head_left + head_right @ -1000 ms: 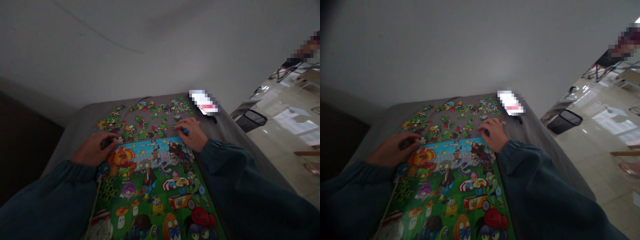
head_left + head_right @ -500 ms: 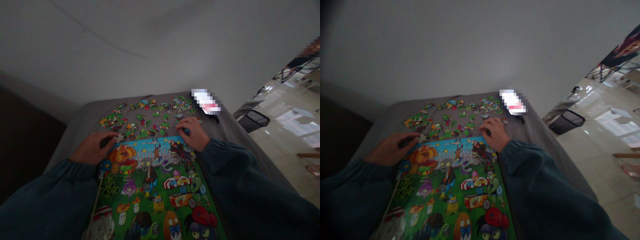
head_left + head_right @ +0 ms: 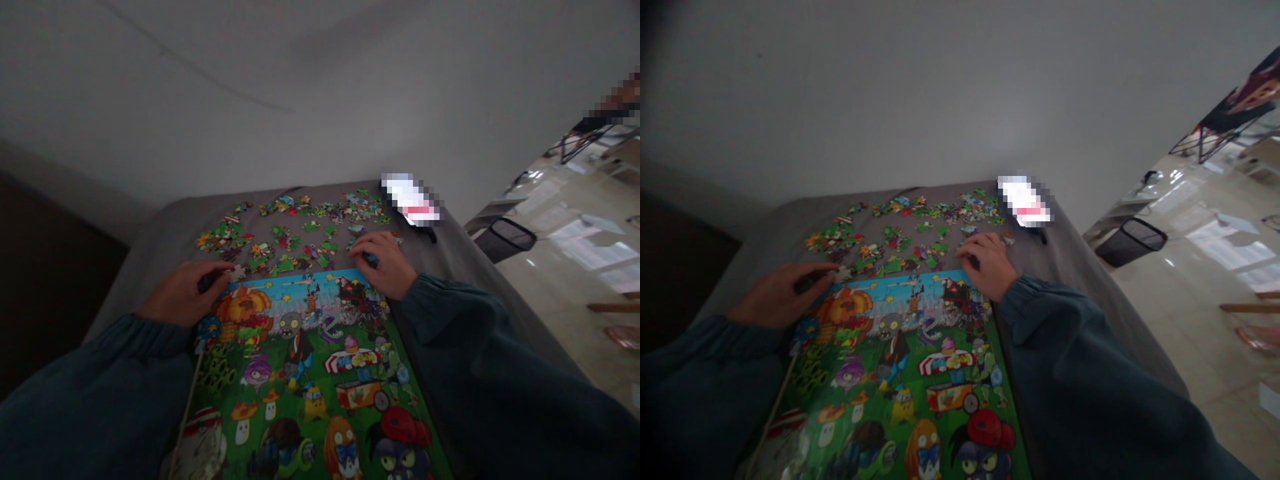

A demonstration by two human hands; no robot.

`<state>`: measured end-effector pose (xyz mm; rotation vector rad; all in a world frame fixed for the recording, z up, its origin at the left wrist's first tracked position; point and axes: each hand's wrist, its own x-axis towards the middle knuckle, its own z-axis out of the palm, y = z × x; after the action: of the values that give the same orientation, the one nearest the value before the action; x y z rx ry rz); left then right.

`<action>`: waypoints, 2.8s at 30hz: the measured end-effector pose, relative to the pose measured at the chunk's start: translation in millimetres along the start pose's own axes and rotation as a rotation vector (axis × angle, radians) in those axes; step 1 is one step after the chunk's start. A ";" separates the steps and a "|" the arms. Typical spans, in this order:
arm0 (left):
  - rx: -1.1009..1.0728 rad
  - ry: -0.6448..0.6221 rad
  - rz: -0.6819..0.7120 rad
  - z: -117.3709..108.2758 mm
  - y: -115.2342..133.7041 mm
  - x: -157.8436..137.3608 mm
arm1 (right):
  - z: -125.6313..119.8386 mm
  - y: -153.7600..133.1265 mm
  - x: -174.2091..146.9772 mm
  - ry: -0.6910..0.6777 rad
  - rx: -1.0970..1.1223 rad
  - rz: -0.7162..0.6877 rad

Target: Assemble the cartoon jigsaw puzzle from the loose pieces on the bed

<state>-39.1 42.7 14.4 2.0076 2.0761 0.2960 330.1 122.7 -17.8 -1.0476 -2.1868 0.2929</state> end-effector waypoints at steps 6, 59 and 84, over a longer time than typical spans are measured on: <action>0.011 0.002 0.003 -0.2 1.8 -2.8 | -1.3 -0.7 -0.4 -0.006 0.003 -0.004; 0.020 -0.361 0.596 17.8 60.3 -57.7 | -42.6 -128.4 -37.7 -0.837 0.605 0.234; 0.106 -0.278 0.598 16.3 58.3 -61.4 | -5.2 -177.9 -27.2 -0.994 0.252 -0.193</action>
<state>23.2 -16.8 18.6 2.5282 1.3209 0.0000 238.7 -13.8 55.7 -0.5722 -2.9584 1.1588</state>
